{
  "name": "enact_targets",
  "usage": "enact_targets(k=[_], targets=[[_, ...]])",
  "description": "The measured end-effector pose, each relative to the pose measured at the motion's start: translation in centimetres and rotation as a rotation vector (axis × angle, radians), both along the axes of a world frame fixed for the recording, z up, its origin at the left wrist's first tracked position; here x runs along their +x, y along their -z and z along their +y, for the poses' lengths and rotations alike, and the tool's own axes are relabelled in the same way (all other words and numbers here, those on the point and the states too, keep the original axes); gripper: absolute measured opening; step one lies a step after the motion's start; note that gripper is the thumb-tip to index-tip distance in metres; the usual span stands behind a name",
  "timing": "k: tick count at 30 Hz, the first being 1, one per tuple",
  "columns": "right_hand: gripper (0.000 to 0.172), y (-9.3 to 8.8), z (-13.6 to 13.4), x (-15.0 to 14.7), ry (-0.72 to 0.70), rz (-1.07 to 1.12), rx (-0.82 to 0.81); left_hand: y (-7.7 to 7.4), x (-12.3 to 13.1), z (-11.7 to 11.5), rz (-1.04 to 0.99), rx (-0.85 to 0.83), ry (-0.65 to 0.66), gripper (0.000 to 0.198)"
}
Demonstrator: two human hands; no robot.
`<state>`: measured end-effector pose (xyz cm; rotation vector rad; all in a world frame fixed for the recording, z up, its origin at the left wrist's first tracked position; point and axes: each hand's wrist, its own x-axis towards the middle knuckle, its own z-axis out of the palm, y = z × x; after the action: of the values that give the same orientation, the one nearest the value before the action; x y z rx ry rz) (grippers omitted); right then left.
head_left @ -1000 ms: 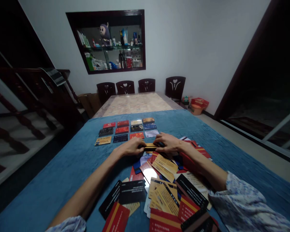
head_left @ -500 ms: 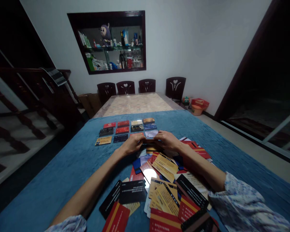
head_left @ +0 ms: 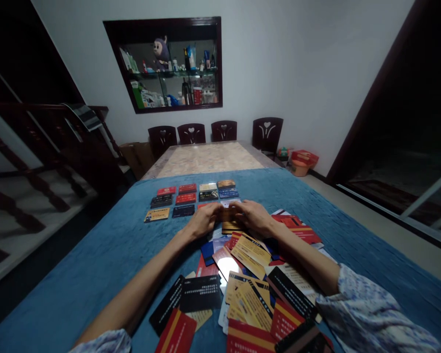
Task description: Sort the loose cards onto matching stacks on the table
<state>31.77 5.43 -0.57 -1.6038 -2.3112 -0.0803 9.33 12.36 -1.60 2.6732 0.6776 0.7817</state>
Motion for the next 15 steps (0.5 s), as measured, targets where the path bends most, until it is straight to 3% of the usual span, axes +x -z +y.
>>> enact_targets(k=[7, 15], targets=[[0.05, 0.4, 0.3, 0.1, 0.026, -0.03, -0.075, 0.5, 0.2, -0.3, 0.085, -0.025, -0.047, 0.049], [0.049, 1.5, 0.9, 0.3, -0.006, -0.018, -0.047, 1.2, 0.5, -0.1, 0.064, -0.064, -0.07, 0.052]])
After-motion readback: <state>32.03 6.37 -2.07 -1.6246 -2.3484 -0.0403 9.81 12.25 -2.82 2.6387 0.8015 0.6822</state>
